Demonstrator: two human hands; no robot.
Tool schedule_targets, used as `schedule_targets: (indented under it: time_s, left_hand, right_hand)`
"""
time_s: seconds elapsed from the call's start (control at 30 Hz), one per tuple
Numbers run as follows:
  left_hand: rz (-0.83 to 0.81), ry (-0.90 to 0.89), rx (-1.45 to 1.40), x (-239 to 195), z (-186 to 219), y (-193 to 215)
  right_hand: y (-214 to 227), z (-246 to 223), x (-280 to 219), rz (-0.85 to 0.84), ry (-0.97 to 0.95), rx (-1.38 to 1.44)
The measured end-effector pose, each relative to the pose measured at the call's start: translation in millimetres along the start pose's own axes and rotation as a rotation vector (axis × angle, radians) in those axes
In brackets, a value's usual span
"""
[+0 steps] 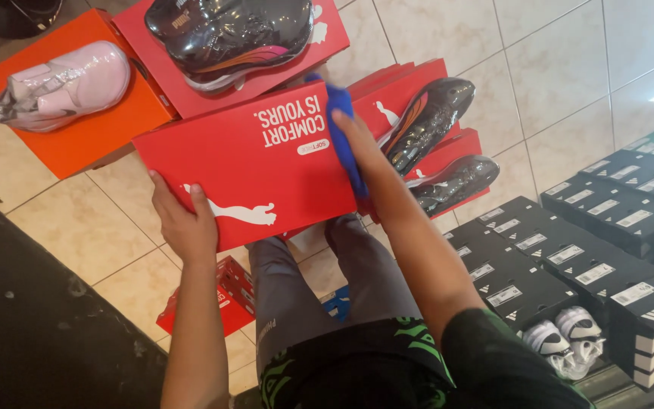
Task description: Clean shoe boxes using a blue cloth and organize them into stacks.
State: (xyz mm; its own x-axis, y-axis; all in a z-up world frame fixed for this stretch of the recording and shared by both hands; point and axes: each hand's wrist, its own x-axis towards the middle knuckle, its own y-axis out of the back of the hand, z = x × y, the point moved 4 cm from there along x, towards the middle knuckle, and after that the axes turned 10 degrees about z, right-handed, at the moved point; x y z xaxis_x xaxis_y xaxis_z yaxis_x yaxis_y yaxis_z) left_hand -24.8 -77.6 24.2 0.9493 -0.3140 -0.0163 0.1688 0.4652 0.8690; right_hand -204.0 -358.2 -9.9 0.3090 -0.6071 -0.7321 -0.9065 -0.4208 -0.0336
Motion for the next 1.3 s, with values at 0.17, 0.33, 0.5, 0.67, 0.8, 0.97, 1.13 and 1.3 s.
schedule_targets:
  time_s: [0.17,0.33,0.5,0.67,0.8,0.97,1.13,1.3]
  left_hand:
    - [0.002,0.005,0.024,-2.4,-6.9,-3.8]
    - [-0.004,0.056,0.011,0.1,1.6,0.0]
    - [0.029,-0.001,-0.003,1.3,-5.0,-1.7]
    - [0.04,-0.048,0.001,-2.7,-6.7,-2.7]
    - [-0.061,0.085,-0.048,-0.4,15.1,5.6]
    - [0.011,0.023,0.028,-2.3,0.3,-3.2]
    - [0.063,-0.03,0.053,-2.2,-3.5,-4.9]
    - [0.094,-0.073,0.054,-2.2,-7.5,-8.0]
  right_hand:
    - [-9.6,-9.3,16.3,0.007,-0.015,0.04]
    - [22.5,27.1,-59.2,0.056,-0.17,-0.02]
    - [79.9,126.1,-48.4,0.161,-0.313,-0.109]
    - [8.1,14.6,-12.0,0.115,-0.194,0.011]
    - [-23.7,-72.8,-9.2,-0.017,-0.388,0.044]
    - [-12.5,-27.3,-24.0,0.049,-0.275,0.012]
    - [39.5,42.6,-57.9,0.145,-0.215,-0.277]
    - [23.6,30.1,-51.9,0.136,-0.19,-0.204]
